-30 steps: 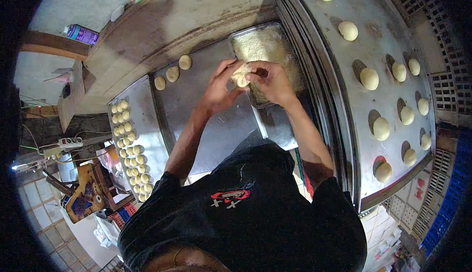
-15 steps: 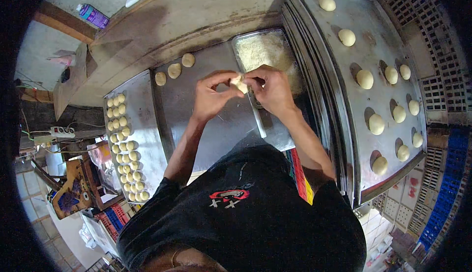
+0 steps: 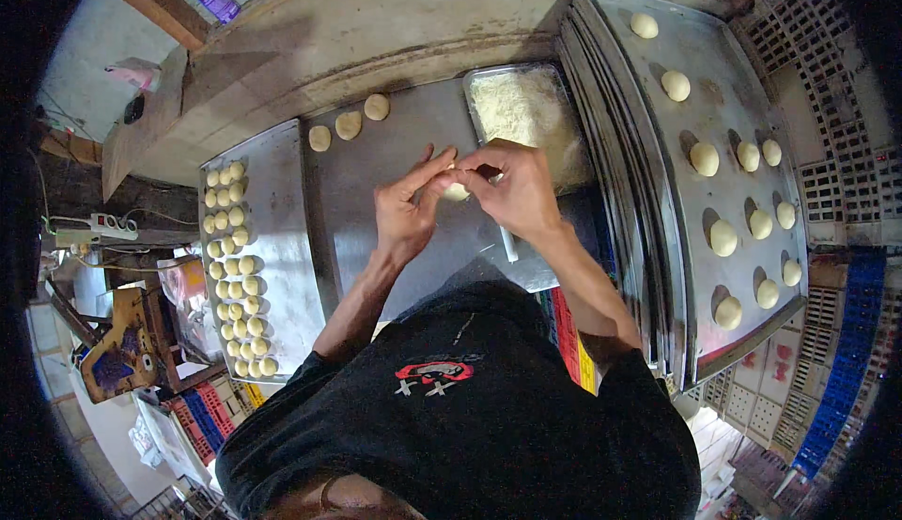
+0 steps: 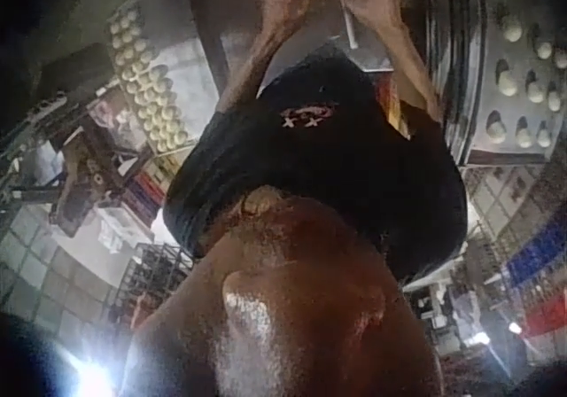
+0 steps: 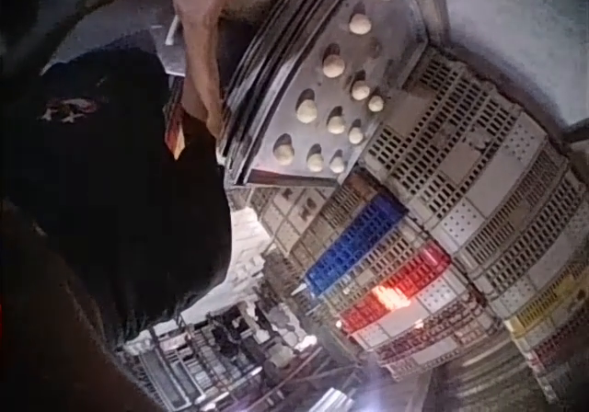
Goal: Dipping dough balls in a coating and then rolling them flat with a rolling pin.
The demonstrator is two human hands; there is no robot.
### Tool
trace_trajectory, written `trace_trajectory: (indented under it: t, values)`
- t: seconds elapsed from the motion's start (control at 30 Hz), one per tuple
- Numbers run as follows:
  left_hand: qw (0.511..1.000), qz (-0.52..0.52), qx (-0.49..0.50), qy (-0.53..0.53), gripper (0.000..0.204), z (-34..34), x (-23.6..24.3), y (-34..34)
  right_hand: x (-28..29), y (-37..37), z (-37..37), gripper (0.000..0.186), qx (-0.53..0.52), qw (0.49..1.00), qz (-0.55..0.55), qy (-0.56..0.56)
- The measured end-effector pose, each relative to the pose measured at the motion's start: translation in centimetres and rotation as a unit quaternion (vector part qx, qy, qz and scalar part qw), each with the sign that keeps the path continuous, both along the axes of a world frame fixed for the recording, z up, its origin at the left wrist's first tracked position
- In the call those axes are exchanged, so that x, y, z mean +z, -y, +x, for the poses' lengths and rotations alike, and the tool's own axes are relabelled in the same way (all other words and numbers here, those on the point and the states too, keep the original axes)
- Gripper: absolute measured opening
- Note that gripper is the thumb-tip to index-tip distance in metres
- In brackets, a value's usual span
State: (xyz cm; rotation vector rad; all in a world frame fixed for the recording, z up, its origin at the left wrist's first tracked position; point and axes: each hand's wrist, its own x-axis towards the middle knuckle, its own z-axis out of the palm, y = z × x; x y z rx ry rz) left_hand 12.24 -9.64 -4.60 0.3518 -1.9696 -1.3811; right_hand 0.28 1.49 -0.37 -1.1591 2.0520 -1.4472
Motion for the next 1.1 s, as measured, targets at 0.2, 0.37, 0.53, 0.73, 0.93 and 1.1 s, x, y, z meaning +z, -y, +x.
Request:
trace_trajectory:
  t: [0.2,0.37,0.53,0.73,0.93,1.1]
  values:
    - [0.995,0.017,0.085,-0.047,0.044,2.1,0.5,0.0,0.2,1.2,2.5,0.024,0.032,0.975,-0.092,-0.199]
    - [0.992,-0.043,0.053,-0.107,0.050,3.5,-0.5,0.1,-0.5,0.6,4.0,0.014,0.050,0.960,-0.088,-0.260]
    - [0.891,0.369,0.072,-0.253,0.031,4.2,-1.7,-1.9,0.3,1.5,6.8,0.008,0.021,0.996,-0.043,-0.080]
    - [0.830,0.554,-0.017,-0.066,0.037,6.7,-3.4,0.3,1.0,1.4,8.4,0.015,0.169,0.976,0.002,-0.139]
    - [0.830,0.536,-0.113,0.106,0.037,8.7,-2.2,1.6,0.8,1.7,9.5,0.014,0.232,0.953,0.046,-0.192]
    - [0.791,0.583,-0.124,0.139,0.046,9.8,-2.0,1.6,1.6,2.4,10.4,0.017,0.221,0.957,0.005,-0.186]
